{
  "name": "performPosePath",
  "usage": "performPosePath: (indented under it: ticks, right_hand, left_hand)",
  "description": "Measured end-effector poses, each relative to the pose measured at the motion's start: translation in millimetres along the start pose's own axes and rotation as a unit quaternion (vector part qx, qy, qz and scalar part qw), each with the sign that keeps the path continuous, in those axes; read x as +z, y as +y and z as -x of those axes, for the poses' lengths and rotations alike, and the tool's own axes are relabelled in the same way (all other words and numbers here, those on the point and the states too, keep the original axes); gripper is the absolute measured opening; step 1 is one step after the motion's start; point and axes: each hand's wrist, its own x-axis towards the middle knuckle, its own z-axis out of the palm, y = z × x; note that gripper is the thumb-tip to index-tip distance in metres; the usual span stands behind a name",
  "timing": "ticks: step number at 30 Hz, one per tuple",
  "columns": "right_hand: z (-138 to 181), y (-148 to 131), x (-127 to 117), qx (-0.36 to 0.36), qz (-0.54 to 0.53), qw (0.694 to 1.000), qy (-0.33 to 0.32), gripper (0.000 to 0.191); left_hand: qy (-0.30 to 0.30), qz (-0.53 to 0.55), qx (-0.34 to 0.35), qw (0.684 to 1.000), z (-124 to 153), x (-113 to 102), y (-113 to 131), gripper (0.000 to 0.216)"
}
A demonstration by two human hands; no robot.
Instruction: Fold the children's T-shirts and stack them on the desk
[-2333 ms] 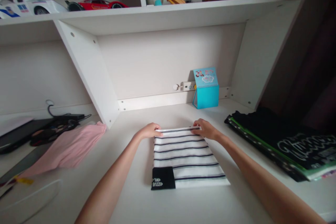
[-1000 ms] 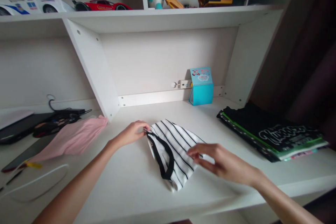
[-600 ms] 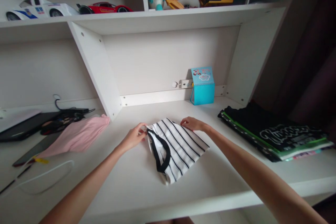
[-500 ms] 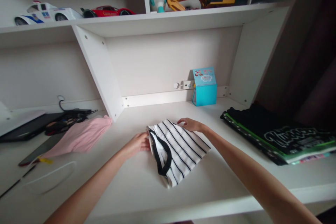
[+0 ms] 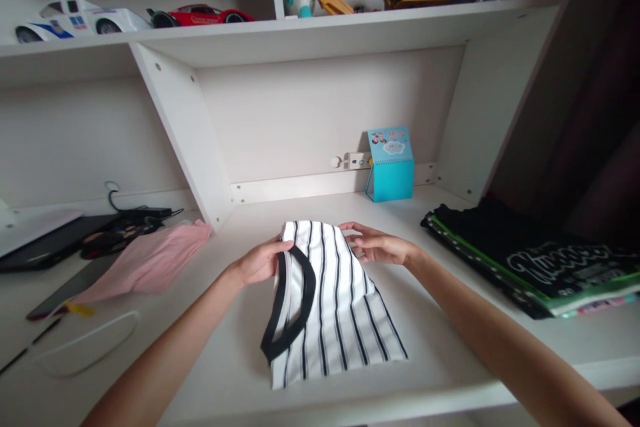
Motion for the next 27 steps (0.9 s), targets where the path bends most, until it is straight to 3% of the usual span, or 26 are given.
performPosePath:
  ticks: [2, 6, 11, 15, 19, 21, 25, 27]
  right_hand:
    - [5, 1, 2, 0.012, 0.001, 1.0, 0.009, 0.059]
    - [10, 2, 1, 0.011, 0.025, 1.0, 0.009, 0.067]
    - [31, -10, -1, -0.022, 0.055, 0.998, -0.013, 0.056]
    - [73, -24, 3, -0.011, 0.118, 0.991, 0.055, 0.045]
    - [104, -25, 8, 0.001, 0.195, 0.97, 0.143, 0.041]
    - [108, -19, 10, 0.014, 0.251, 0.949, 0.193, 0.037]
    - [102, -11, 10, 0.009, 0.387, 0.89, 0.241, 0.029]
    - [96, -10, 12, -0.006, 0.476, 0.843, 0.252, 0.027]
  left_hand:
    - [-0.02, -0.035, -0.026, 0.999, -4, 3, 12, 0.032]
    - [-0.09, -0.079, -0.064, 0.991, -12, 17, 32, 0.035]
    - [-0.144, -0.12, -0.108, 0.976, -26, 27, 55, 0.033]
    - [-0.142, -0.166, -0.113, 0.969, -54, 20, 67, 0.031]
    - [-0.16, -0.265, -0.091, 0.946, -104, 25, 62, 0.04]
    - [-0.14, -0.394, -0.027, 0.908, -130, 35, 55, 0.037]
    - [-0.011, -0.611, 0.091, 0.786, -160, 54, 43, 0.03]
    - [0.026, -0.624, 0.112, 0.773, -153, 59, 36, 0.035]
